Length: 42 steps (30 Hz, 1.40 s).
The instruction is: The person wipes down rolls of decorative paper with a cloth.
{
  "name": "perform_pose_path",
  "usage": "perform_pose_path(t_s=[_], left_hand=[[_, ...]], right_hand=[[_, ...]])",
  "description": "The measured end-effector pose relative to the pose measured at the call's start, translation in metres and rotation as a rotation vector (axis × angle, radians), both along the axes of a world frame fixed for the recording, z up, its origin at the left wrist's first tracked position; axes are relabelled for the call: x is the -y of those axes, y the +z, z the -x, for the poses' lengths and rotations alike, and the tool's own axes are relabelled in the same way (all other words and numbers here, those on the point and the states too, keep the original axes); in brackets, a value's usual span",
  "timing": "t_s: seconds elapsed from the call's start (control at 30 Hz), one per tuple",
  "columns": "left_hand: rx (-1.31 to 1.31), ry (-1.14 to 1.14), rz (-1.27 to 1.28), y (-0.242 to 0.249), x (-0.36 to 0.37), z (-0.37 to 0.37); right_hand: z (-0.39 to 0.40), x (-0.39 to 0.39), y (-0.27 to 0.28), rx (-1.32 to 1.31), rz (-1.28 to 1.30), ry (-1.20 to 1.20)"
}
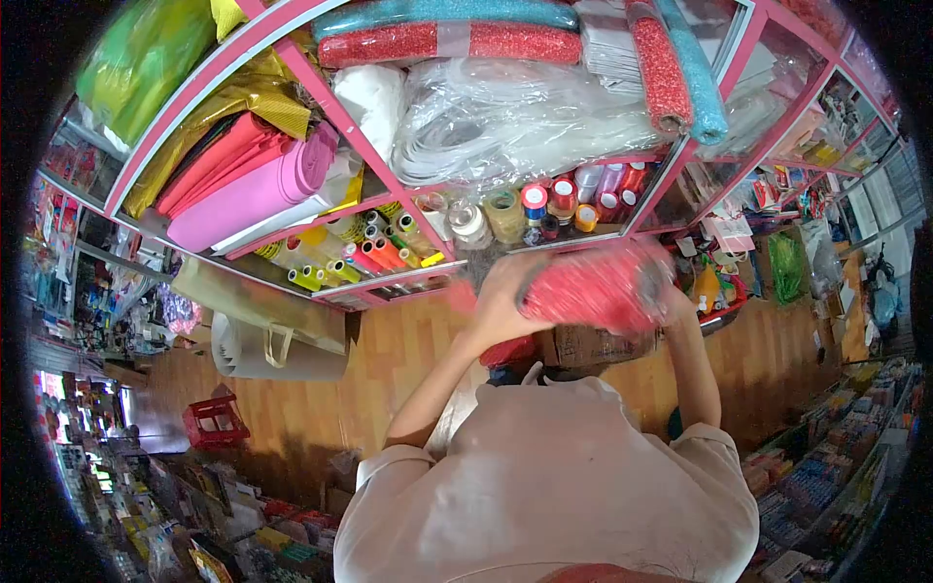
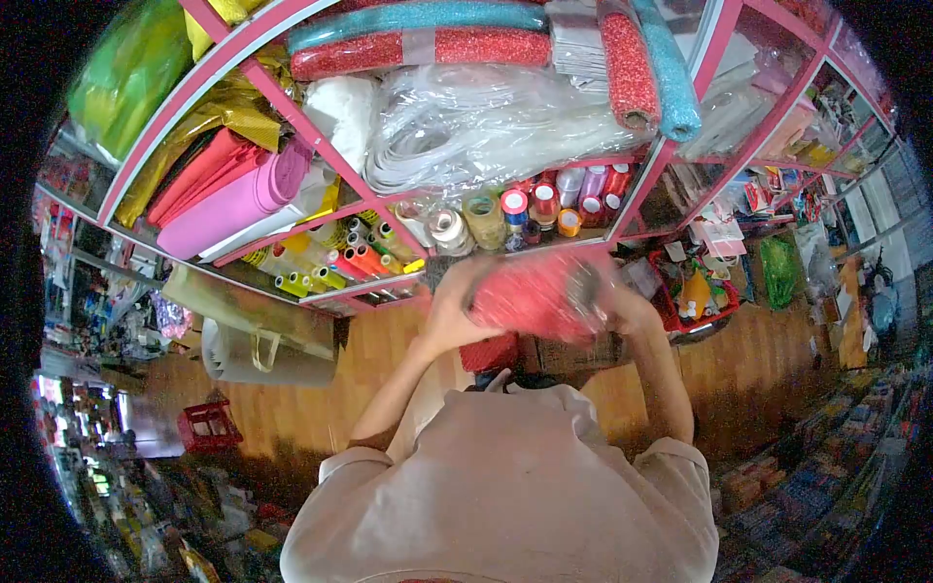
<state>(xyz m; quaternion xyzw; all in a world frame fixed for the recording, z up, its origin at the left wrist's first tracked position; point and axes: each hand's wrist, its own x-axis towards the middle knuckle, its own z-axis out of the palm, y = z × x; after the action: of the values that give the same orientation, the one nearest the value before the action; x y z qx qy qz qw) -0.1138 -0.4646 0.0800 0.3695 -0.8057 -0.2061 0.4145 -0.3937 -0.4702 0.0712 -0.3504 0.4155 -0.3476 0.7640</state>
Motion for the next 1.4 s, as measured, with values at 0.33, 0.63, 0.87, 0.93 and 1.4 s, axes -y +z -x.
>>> perform_pose_path(t_s=[0.33, 0.63, 0.87, 0.93, 1.4], left_hand=[[-1.672, 0.080, -0.811, -0.008, 0.020, -0.020], [-1.910, 0.112, -0.558, -0.031, 0.010, -0.064], [-1.966, 0.169, -0.696, -0.083, 0.013, -0.070], [-1.924, 0.003, -0.809, -0.068, 0.000, -0.048], [-1.851, 0.013, -0.387, -0.023, 0.012, -0.145]], right_hand=[[-0.076, -0.024, -0.016, -0.410, 0.786, 0.326], [-0.073, -0.015, 0.009, -0.182, 0.503, 0.493], [-0.089, -0.008, 0.004, -0.328, 0.729, 0.550], [-0.099, -0.007, 0.008, -0.259, 0.721, 0.503], [-0.076, -0.026, 0.007, -0.425, 0.790, 0.569]])
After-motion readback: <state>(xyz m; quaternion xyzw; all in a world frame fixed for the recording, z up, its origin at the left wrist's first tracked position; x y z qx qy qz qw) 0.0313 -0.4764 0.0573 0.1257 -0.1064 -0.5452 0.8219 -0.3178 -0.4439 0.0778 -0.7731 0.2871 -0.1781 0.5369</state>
